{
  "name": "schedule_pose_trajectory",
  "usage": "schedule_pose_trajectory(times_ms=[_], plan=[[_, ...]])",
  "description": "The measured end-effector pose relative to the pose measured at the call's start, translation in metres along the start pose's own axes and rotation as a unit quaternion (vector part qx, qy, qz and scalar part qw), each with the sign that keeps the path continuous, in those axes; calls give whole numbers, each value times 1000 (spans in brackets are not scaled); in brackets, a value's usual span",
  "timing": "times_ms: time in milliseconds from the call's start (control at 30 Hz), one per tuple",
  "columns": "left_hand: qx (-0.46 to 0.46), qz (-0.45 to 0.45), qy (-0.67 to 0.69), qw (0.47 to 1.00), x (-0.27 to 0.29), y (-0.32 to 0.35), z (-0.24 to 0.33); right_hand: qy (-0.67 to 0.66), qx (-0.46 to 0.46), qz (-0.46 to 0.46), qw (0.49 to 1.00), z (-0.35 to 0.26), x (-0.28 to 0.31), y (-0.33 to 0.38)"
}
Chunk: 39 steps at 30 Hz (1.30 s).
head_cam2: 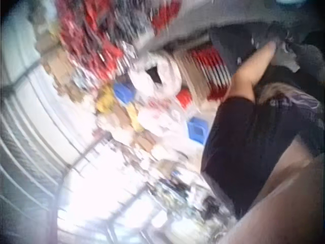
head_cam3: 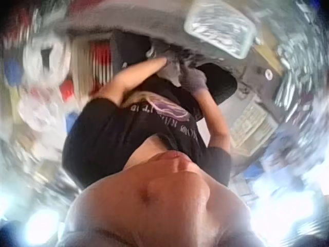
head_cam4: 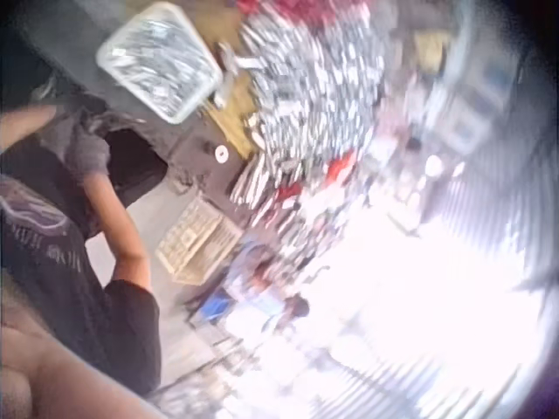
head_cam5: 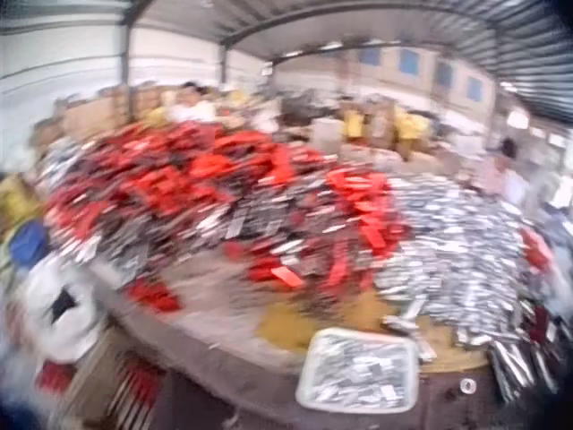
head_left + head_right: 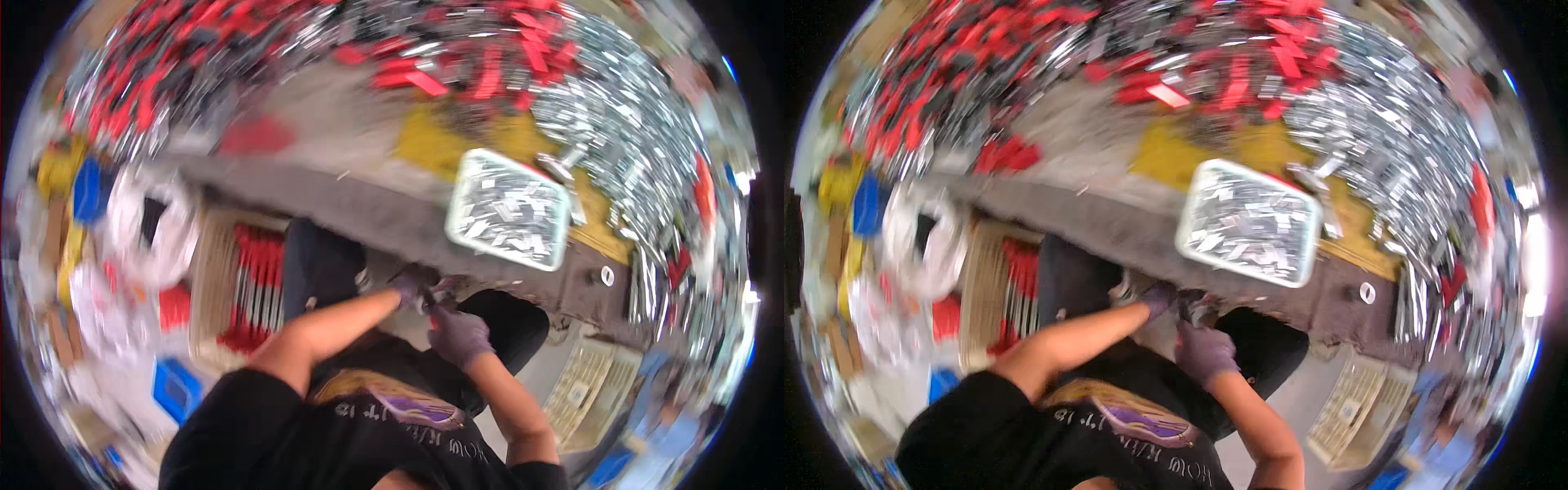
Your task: Assembling mechanical components by fitting metal tubes into red plastic handles and securing them with springs and pins.
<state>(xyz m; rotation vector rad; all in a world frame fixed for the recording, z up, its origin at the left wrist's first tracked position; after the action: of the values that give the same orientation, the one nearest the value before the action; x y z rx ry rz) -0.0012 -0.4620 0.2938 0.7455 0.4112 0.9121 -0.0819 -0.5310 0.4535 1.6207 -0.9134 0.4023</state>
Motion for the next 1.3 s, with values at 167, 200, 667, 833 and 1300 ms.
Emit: schedule_pose_trajectory(times_ms=[167,200,667,833,1300], plan=[[8,25,108,994,60,16,1,41,253,233,938,-35,18,89],[65,34,404,912,68,25,7,-391,145,218,882,-33,19,89],[-320,442,409,732,334,179,-46,-775,84,-53,625,-205,-11,24],[-573,343,-249,701,295,297,-27,-666,7,-129,734,-269,-27,-15],[81,347,-228,906,545,35,-343,-491,103,-136,854,-288,-5,-77]])
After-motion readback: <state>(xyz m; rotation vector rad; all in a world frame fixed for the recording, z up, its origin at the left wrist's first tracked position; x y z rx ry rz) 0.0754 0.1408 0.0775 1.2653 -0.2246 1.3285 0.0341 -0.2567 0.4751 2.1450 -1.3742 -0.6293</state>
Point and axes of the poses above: each hand's wrist, its own y-axis away from the middle knuckle, its own x-axis out of the back of the hand, z = x × y, the point moved 5 cm from there along -y, towards the middle knuckle, and after that the axes turned 4 degrees about -y, right-handed, at the moved point
